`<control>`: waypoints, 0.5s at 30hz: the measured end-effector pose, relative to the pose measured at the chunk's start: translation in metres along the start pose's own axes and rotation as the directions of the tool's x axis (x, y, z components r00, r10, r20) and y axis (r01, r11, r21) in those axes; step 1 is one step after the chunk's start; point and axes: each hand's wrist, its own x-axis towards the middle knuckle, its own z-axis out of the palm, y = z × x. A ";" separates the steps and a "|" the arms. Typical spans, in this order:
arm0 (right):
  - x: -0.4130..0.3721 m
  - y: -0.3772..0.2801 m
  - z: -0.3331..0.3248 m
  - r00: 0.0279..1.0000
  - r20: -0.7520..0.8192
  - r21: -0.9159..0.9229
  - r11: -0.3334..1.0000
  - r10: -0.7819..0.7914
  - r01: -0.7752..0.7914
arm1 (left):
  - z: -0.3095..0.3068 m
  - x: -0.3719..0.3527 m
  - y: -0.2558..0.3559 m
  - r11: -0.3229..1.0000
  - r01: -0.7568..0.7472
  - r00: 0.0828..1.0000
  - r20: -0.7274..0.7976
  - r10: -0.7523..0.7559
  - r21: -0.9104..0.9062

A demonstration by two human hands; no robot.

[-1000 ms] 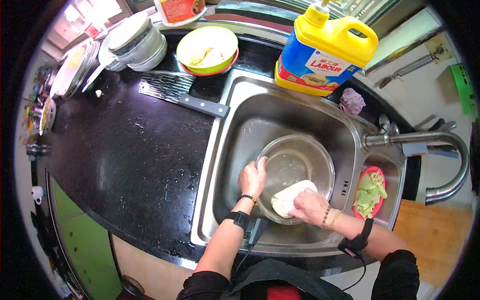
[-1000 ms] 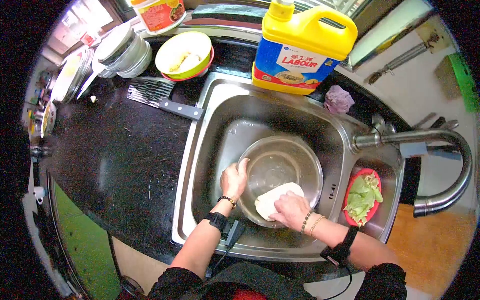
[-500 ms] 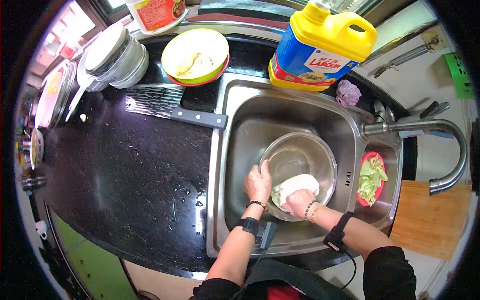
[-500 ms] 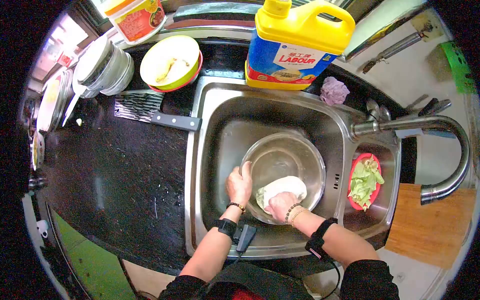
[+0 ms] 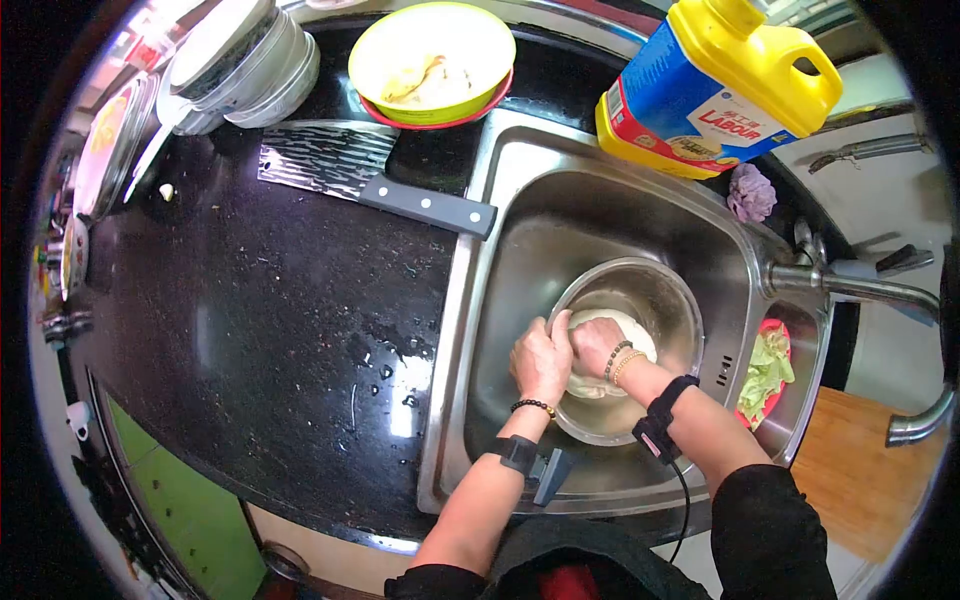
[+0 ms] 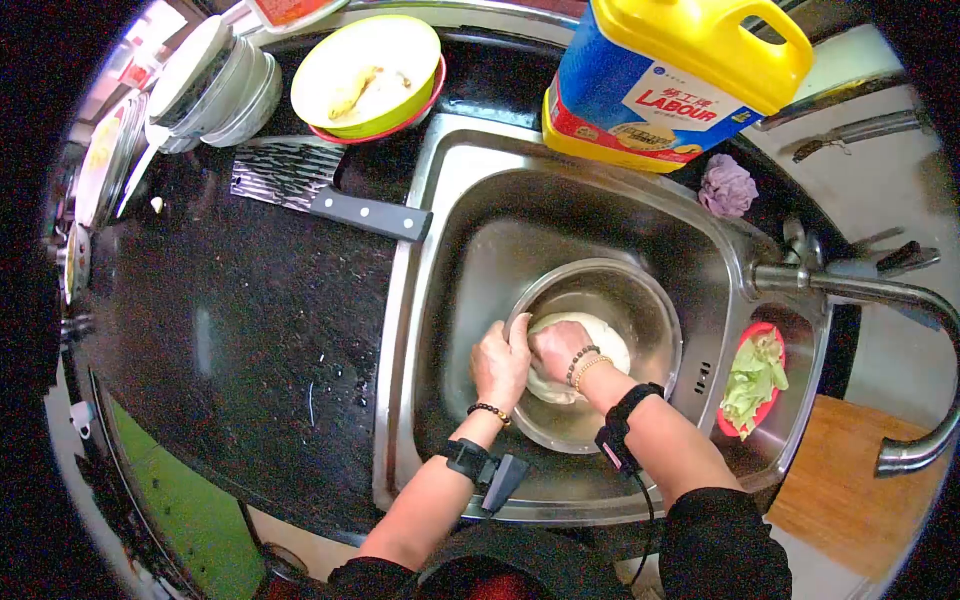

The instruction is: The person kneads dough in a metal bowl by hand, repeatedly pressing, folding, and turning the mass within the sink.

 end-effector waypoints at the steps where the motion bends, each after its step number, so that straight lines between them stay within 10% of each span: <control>1: -0.002 -0.002 -0.010 0.999 -0.045 0.053 0.999 -0.010 0.012 | 0.000 0.000 0.000 1.000 0.000 1.000 0.016 0.001 -0.031; 5: -0.013 0.018 -0.002 0.915 -0.270 0.753 0.658 0.300 0.006 | 0.001 0.002 -0.003 0.999 -0.035 0.999 -0.001 0.035 -0.018; 8: -0.039 0.053 -0.003 0.788 -0.360 0.702 0.701 0.500 -0.124 | 0.003 0.002 -0.005 0.994 -0.097 0.995 -0.024 0.096 -0.056; 12: -0.071 0.089 0.036 0.867 0.130 0.717 0.558 0.481 -0.417 | 0.003 0.001 -0.002 0.999 -0.039 0.999 -0.008 0.039 -0.013; 13: -0.077 0.084 0.034 0.960 0.121 0.887 0.406 0.254 -0.219 | 0.002 0.001 -0.002 0.998 -0.059 0.998 -0.028 0.058 -0.025; 15: -0.079 0.085 0.061 0.954 0.087 0.894 0.400 0.287 -0.201 | 0.003 0.001 -0.003 0.998 -0.067 0.997 -0.032 0.067 -0.013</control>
